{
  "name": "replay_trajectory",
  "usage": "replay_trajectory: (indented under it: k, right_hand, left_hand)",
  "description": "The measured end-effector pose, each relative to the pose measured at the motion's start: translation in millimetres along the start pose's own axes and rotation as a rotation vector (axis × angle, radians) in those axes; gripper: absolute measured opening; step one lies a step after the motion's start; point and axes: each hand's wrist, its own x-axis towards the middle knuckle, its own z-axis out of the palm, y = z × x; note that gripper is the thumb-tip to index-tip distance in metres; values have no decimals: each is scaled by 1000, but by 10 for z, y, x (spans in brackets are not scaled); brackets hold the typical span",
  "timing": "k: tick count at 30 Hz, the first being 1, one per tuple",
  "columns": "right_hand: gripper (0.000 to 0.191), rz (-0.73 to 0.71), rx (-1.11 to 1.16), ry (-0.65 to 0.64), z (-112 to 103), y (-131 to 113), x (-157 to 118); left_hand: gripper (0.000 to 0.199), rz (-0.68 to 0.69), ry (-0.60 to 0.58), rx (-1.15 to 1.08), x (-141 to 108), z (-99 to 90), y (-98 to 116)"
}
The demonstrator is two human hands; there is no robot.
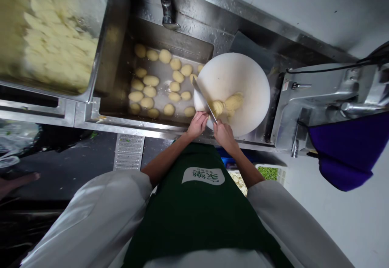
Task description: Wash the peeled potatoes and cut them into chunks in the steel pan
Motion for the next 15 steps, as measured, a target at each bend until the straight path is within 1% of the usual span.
replay_trajectory:
  k: [4,7,9,12,15]
  right_hand:
    - [38,0,-31,23,-73,24,-179]
    - [38,-8,-41,29,-71,12,-242]
    - [37,-12,-35,26,-37,-2,-199]
    - [35,6,-12,0,22,-18,-61]
    - [36,13,13,-22,29,-17,27]
  left_hand:
    - [36,-12,-54,13,44,7,24]
    - [35,1,-61,16,62,8,41]
    - [33,11,-47,13,57,9,41]
    - [29,23,-32,-5,25,7,20]
    - [28,12,-21,-27,-11,0,-9]
